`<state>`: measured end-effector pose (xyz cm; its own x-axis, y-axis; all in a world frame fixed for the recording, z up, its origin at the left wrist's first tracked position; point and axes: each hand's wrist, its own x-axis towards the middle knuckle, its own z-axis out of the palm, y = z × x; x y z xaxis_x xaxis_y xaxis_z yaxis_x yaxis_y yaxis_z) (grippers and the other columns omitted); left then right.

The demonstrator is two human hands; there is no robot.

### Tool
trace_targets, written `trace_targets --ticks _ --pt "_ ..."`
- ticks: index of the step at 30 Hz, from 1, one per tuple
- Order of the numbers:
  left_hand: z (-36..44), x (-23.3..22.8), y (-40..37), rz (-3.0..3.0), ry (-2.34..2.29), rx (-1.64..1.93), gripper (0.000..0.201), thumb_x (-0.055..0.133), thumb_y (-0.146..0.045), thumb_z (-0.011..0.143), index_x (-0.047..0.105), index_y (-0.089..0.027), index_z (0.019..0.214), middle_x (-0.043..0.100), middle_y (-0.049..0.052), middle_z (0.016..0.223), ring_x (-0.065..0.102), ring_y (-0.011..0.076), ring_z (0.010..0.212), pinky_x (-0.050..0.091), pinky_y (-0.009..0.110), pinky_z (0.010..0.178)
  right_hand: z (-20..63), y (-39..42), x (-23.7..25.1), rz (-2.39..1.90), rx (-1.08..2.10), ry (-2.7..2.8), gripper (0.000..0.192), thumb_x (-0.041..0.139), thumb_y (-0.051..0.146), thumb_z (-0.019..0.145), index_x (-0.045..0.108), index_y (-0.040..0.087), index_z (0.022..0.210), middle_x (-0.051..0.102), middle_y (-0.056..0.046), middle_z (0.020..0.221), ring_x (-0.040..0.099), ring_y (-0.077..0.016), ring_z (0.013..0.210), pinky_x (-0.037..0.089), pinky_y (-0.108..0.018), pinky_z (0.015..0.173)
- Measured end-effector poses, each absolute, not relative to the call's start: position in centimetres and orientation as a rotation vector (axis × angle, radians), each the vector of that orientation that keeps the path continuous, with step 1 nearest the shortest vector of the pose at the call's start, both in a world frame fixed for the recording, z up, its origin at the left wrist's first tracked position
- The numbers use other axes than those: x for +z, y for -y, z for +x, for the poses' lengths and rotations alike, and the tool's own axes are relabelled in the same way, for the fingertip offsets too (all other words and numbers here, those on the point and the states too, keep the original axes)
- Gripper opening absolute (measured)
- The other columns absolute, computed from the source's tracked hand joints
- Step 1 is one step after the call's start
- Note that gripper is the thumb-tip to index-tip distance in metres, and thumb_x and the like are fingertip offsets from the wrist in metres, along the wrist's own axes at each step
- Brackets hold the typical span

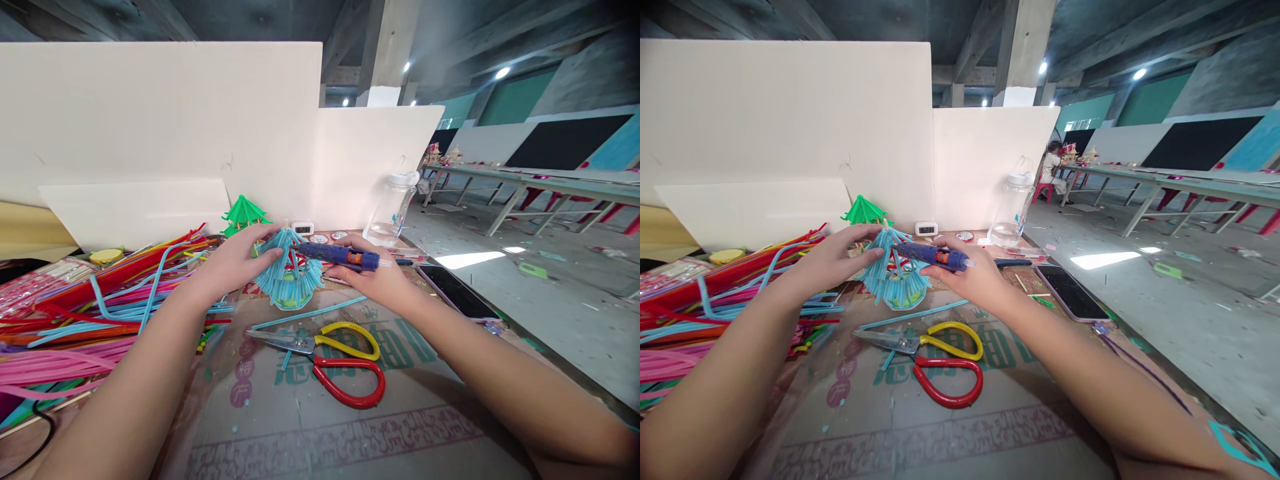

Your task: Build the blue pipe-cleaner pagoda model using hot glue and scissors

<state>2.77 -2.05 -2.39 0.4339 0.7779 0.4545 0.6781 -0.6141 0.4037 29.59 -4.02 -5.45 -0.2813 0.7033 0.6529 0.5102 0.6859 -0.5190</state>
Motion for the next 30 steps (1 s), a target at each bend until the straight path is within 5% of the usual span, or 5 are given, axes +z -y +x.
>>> trace_targets --ticks 11,30 --pt "2.77 -2.35 1.99 2.540 -1.276 0.919 0.051 0.049 -0.050 0.091 0.054 -0.025 0.134 0.060 0.004 0.134 0.055 0.0243 0.123 0.041 0.038 0.106 29.55 3.91 -5.67 -0.913 0.273 1.891 0.041 0.075 0.048 0.076 0.062 0.024 0.107 0.071 -0.006 0.107 0.067 -0.0254 0.100 0.053 -0.041 0.089" --pt "2.84 -2.32 2.13 2.527 -1.299 0.929 0.051 0.048 -0.050 0.091 0.055 -0.023 0.133 0.060 0.005 0.134 0.054 0.0247 0.124 0.041 0.038 0.106 29.50 3.95 -5.78 -0.940 0.285 1.873 0.040 0.076 0.047 0.074 0.063 0.024 0.104 0.071 -0.005 0.100 0.067 -0.0241 0.092 0.055 -0.038 0.082"
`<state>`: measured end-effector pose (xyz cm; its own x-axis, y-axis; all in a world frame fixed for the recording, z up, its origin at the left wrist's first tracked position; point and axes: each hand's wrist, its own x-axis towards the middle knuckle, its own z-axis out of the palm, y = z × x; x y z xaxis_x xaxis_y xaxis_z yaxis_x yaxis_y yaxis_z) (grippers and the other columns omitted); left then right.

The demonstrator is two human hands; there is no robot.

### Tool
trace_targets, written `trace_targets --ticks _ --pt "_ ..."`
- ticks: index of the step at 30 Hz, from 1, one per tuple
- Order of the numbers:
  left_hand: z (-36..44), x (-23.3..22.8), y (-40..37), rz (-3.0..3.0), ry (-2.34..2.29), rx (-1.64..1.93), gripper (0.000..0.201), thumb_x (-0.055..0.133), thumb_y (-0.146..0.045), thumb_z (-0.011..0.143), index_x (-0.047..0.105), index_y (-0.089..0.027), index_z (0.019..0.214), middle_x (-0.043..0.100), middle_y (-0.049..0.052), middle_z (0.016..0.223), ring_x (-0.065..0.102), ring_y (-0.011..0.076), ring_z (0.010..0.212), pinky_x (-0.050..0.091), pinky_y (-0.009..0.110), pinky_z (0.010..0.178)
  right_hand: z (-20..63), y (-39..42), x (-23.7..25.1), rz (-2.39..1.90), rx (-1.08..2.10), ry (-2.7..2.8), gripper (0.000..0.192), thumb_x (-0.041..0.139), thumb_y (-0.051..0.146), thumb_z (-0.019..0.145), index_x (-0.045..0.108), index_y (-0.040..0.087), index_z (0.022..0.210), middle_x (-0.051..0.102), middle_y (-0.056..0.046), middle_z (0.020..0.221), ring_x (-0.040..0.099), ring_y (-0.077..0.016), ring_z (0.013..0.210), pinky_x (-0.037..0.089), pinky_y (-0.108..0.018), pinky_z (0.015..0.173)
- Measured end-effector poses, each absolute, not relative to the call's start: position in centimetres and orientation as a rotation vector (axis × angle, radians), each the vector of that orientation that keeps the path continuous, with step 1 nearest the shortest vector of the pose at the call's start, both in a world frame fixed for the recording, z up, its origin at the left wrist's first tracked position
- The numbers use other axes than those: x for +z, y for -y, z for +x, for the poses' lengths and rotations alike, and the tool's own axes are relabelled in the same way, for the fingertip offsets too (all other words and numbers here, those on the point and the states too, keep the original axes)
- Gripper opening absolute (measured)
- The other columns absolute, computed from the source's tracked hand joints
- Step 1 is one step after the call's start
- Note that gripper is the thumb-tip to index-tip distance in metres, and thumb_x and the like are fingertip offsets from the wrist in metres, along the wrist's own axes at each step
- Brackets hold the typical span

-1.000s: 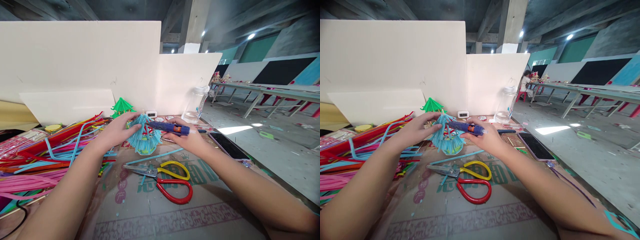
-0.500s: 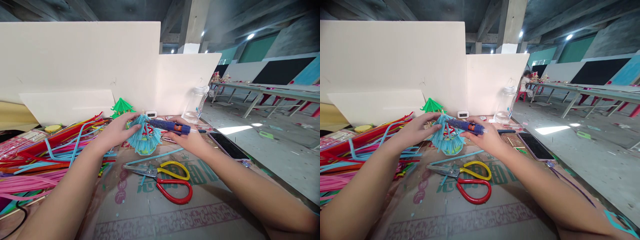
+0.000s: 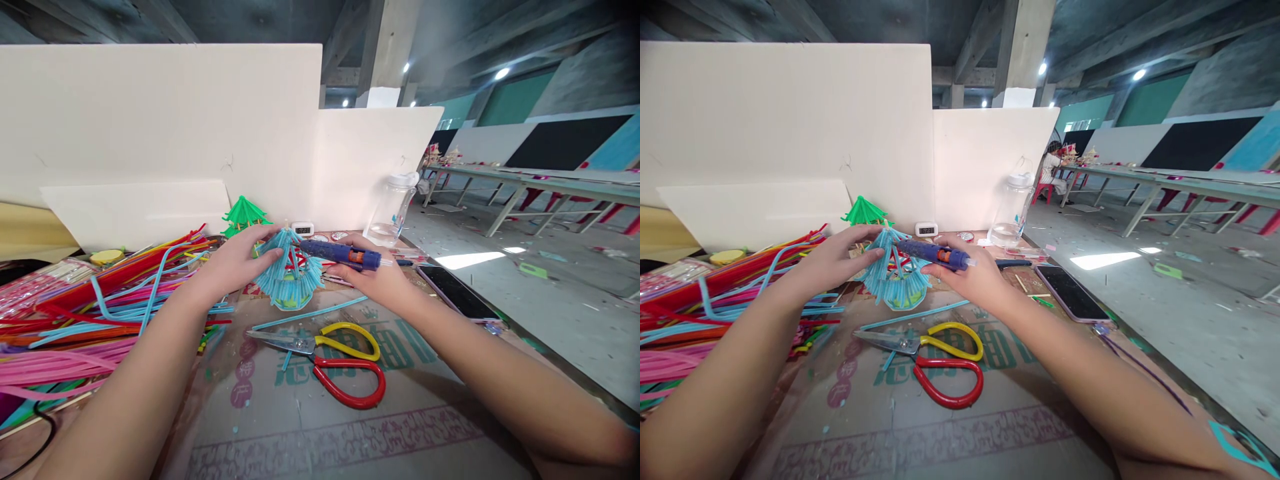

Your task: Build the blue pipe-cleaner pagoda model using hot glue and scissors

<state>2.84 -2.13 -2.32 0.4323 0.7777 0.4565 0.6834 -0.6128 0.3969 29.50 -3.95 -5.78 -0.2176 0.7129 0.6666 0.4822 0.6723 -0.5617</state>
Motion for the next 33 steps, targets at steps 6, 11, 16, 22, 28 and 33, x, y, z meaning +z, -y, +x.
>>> trace_targets --ticks 6,11,16,22,28,33 --pt "2.9 -2.4 2.2 2.519 -1.316 0.937 0.050 0.050 -0.049 0.091 0.055 -0.022 0.133 0.060 0.005 0.134 0.055 0.0237 0.123 0.042 0.036 0.106 29.5 4.2 -5.2 -0.906 0.313 1.890 0.037 0.076 0.042 0.076 0.062 0.023 0.103 0.071 -0.004 0.096 0.066 -0.0217 0.087 0.053 -0.035 0.077" --pt "2.6 -2.8 1.5 2.461 -1.380 0.973 0.055 0.050 -0.052 0.090 0.055 -0.018 0.133 0.060 0.008 0.135 0.055 0.0258 0.123 0.041 0.039 0.107 29.4 5.1 -4.2 -0.909 0.403 2.123 0.025 0.071 0.043 0.081 0.064 0.019 0.087 0.067 -0.002 0.077 0.060 -0.0166 0.070 0.046 -0.029 0.063" --pt "2.4 -2.8 1.1 2.453 -1.374 0.964 0.054 0.049 -0.050 0.090 0.055 -0.019 0.133 0.060 0.008 0.135 0.055 0.0258 0.123 0.043 0.039 0.105 29.3 4.8 -4.5 -0.926 0.300 2.235 0.027 0.072 0.044 0.080 0.062 0.019 0.080 0.061 0.000 0.071 0.051 -0.0139 0.063 0.039 -0.027 0.058" --pt "2.5 -2.6 1.4 2.468 -1.389 0.944 0.051 0.049 -0.048 0.091 0.056 -0.020 0.133 0.062 0.007 0.131 0.057 0.0244 0.120 0.043 0.037 0.103 29.4 4.4 -4.8 -0.933 0.299 2.282 0.029 0.068 0.046 0.083 0.061 0.018 0.083 0.058 0.001 0.070 0.048 -0.0127 0.062 0.036 -0.026 0.059" --pt "2.6 -2.5 1.8 2.455 -1.436 0.971 0.053 0.050 -0.049 0.090 0.056 -0.019 0.133 0.062 0.007 0.132 0.056 0.0242 0.121 0.042 0.035 0.104 29.2 4.6 -4.9 -0.973 0.317 2.281 0.033 0.069 0.049 0.082 0.062 0.018 0.082 0.058 0.001 0.069 0.047 -0.0127 0.062 0.035 -0.027 0.060" --pt "2.6 -2.5 1.8 2.458 -1.418 0.969 0.051 0.051 -0.048 0.090 0.057 -0.019 0.131 0.061 0.006 0.132 0.056 0.0236 0.121 0.043 0.034 0.103 29.1 4.4 -5.3 -0.981 0.314 2.219 0.033 0.071 0.048 0.081 0.064 0.019 0.093 0.065 -0.002 0.081 0.054 -0.0148 0.069 0.039 -0.027 0.064"
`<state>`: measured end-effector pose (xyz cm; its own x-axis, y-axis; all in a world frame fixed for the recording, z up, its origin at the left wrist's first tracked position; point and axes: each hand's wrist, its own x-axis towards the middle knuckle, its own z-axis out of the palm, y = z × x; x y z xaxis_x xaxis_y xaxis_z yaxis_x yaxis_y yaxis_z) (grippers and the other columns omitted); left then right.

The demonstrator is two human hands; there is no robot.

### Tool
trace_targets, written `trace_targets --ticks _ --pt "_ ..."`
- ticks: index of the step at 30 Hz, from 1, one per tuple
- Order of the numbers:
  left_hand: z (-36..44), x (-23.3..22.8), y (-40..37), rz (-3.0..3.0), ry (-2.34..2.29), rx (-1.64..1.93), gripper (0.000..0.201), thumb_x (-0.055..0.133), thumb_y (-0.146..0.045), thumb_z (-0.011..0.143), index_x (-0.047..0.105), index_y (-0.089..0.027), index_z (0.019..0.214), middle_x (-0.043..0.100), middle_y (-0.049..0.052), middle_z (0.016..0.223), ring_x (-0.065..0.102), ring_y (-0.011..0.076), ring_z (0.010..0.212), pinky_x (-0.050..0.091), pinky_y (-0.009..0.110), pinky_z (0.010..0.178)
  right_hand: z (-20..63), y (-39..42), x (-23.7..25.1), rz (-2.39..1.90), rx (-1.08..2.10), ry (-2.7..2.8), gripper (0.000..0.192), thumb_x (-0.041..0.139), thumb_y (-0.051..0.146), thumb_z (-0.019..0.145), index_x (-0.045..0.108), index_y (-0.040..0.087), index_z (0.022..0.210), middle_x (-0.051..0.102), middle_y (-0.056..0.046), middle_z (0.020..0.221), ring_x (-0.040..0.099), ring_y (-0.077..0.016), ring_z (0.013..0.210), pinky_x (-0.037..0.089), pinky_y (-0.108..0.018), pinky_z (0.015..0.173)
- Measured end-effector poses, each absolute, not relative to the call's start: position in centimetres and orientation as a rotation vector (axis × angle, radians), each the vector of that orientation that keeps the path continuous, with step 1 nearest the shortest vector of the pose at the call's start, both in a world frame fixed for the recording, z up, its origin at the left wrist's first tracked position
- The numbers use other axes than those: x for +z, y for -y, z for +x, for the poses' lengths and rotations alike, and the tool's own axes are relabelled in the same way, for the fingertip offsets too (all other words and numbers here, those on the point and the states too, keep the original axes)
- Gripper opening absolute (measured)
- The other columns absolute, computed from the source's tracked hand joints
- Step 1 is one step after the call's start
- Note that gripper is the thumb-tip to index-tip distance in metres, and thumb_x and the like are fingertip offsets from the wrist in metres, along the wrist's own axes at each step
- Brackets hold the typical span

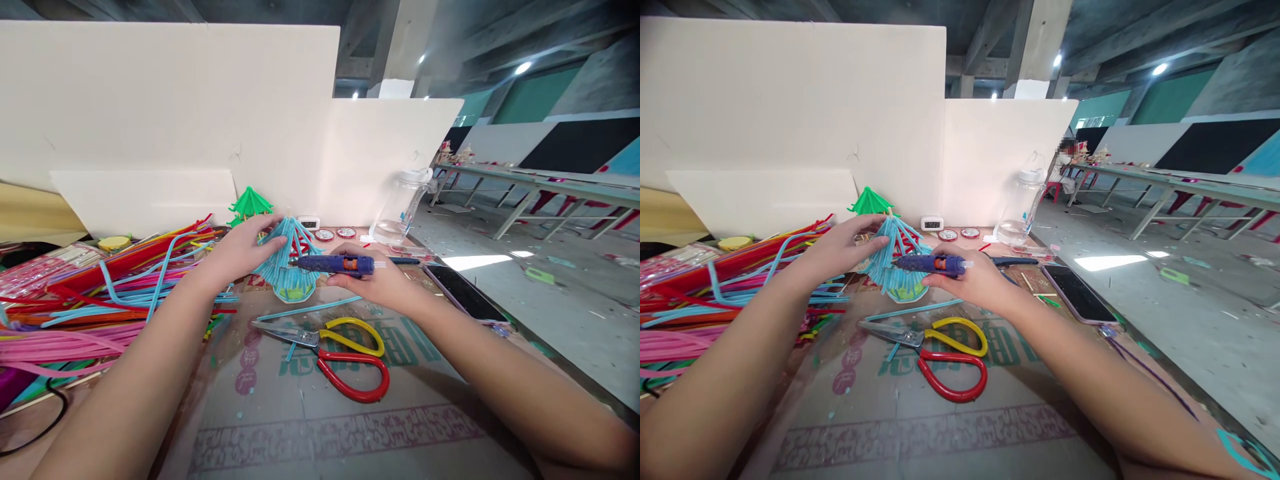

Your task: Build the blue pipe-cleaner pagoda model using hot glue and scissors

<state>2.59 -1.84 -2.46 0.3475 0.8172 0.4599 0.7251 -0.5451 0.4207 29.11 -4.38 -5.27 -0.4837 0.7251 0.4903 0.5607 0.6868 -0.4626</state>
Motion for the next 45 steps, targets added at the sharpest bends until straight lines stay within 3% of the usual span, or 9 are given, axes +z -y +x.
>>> trace_targets --ticks 7,13,17,25,34,45 --pt "2.6 -2.4 1.8 2.487 -1.407 0.965 0.051 0.051 -0.046 0.091 0.056 -0.018 0.133 0.062 0.007 0.132 0.057 0.0232 0.120 0.042 0.035 0.105 29.1 4.4 -5.5 -1.003 0.302 2.227 0.036 0.070 0.049 0.081 0.063 0.020 0.102 0.069 -0.003 0.089 0.059 -0.0168 0.075 0.042 -0.029 0.069" --pt "2.6 -2.4 1.8 2.476 -1.445 0.952 0.051 0.050 -0.047 0.090 0.056 -0.019 0.133 0.062 0.006 0.131 0.057 0.0239 0.120 0.043 0.035 0.104 29.3 4.5 -4.8 -0.925 0.310 2.286 0.030 0.069 0.045 0.083 0.063 0.017 0.077 0.059 0.001 0.066 0.048 -0.0126 0.061 0.037 -0.026 0.058" --pt "2.6 -2.5 1.8 2.472 -1.471 0.954 0.052 0.049 -0.051 0.090 0.056 -0.022 0.133 0.062 0.006 0.132 0.057 0.0243 0.120 0.044 0.035 0.103 29.2 4.5 -4.7 -0.911 0.321 2.267 0.031 0.070 0.046 0.082 0.060 0.017 0.074 0.055 0.002 0.063 0.044 -0.0115 0.059 0.035 -0.026 0.057" --pt "2.7 -2.3 1.8 2.475 -1.465 0.946 0.052 0.050 -0.048 0.090 0.056 -0.020 0.133 0.062 0.006 0.131 0.057 0.0238 0.120 0.043 0.034 0.103 29.2 4.6 -4.7 -0.930 0.318 2.263 0.029 0.069 0.045 0.083 0.063 0.017 0.082 0.060 -0.001 0.071 0.049 -0.0131 0.063 0.037 -0.027 0.059" --pt "2.6 -2.4 1.8 2.476 -1.415 0.960 0.052 0.050 -0.047 0.090 0.055 -0.018 0.133 0.062 0.007 0.132 0.057 0.0238 0.120 0.042 0.036 0.105 29.3 4.1 -5.8 -0.913 0.304 2.226 0.039 0.069 0.047 0.083 0.058 0.021 0.110 0.070 -0.007 0.102 0.064 -0.0196 0.084 0.048 -0.032 0.075" --pt "2.8 -2.3 1.9 2.465 -1.399 0.956 0.051 0.049 -0.048 0.089 0.057 -0.019 0.130 0.062 0.007 0.130 0.057 0.0248 0.119 0.043 0.037 0.103 29.1 4.5 -5.8 -0.975 0.325 2.241 0.038 0.069 0.047 0.082 0.058 0.022 0.109 0.070 -0.005 0.099 0.065 -0.0199 0.082 0.046 -0.032 0.074"
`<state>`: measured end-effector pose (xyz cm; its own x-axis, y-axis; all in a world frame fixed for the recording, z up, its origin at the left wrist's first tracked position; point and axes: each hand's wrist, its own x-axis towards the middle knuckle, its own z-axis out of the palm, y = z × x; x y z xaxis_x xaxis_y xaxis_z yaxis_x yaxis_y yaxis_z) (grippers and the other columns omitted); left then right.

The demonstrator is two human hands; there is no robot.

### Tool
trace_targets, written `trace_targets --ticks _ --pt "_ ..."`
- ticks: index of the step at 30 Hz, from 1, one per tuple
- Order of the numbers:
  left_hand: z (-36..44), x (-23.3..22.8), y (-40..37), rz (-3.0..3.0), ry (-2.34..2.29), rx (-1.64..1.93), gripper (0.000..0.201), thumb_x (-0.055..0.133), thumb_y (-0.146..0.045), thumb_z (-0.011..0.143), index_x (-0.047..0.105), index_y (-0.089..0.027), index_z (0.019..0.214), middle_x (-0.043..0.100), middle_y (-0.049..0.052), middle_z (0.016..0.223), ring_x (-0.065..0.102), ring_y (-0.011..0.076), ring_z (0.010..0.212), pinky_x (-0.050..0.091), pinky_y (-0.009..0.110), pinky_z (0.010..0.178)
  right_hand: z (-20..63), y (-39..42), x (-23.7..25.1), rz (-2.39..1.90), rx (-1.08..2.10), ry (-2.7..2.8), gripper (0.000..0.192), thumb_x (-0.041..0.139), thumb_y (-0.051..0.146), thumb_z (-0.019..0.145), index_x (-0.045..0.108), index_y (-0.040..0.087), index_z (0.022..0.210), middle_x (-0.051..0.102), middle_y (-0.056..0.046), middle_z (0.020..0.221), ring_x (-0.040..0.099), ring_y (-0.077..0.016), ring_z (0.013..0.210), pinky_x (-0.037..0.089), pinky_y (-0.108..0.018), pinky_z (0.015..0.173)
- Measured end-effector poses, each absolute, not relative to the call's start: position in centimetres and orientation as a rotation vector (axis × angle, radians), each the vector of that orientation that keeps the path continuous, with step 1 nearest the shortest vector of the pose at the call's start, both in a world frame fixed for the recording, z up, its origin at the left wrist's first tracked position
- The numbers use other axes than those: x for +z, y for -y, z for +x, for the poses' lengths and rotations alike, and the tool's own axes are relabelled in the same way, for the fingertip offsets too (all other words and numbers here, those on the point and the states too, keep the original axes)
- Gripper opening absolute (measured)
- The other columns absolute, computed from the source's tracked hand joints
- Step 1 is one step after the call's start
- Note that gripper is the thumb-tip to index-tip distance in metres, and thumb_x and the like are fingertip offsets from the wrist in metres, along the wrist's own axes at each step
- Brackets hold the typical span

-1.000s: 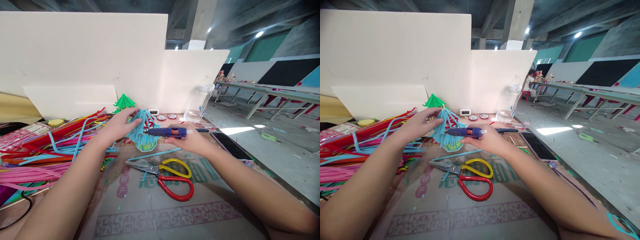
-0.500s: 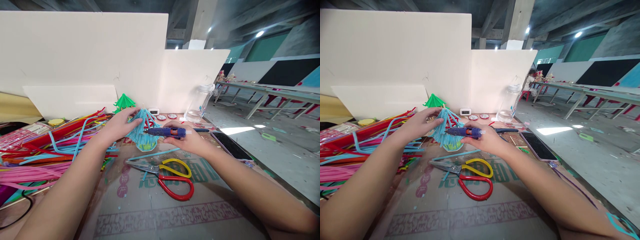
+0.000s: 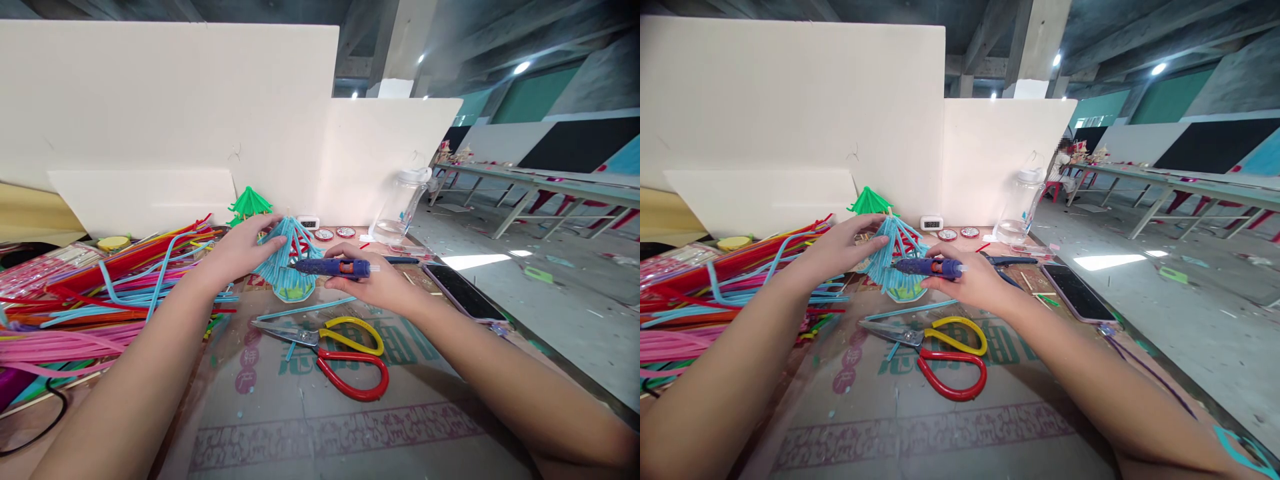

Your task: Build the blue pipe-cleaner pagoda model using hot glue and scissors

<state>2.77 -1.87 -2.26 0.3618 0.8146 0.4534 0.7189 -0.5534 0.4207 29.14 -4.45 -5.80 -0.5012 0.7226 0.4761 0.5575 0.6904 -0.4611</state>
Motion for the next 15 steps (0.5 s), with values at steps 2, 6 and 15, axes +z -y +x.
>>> trace_targets --ticks 2,6,15 --pt "2.75 -2.29 1.85 2.469 -1.399 0.953 0.050 0.049 -0.048 0.090 0.057 -0.019 0.130 0.062 0.007 0.130 0.057 0.0245 0.119 0.043 0.037 0.103 29.15 4.43 -5.85 -0.980 0.325 2.240 0.038 0.069 0.047 0.082 0.058 0.022 0.109 0.070 -0.005 0.098 0.065 -0.0197 0.082 0.046 -0.032 0.073" --pt "2.73 -2.33 1.85 2.475 -1.388 0.962 0.050 0.049 -0.047 0.090 0.057 -0.018 0.129 0.063 0.007 0.129 0.058 0.0236 0.118 0.043 0.035 0.103 29.11 4.42 -5.75 -1.000 0.285 2.236 0.039 0.070 0.050 0.081 0.058 0.022 0.106 0.070 -0.005 0.094 0.063 -0.0188 0.077 0.045 -0.031 0.069" --pt "2.73 -2.25 1.85 2.478 -1.409 0.951 0.050 0.048 -0.049 0.090 0.057 -0.019 0.129 0.063 0.007 0.129 0.057 0.0248 0.119 0.044 0.037 0.102 28.90 4.65 -5.54 -1.044 0.250 2.201 0.035 0.071 0.048 0.080 0.059 0.023 0.101 0.070 -0.003 0.089 0.063 -0.0185 0.074 0.044 -0.030 0.068"
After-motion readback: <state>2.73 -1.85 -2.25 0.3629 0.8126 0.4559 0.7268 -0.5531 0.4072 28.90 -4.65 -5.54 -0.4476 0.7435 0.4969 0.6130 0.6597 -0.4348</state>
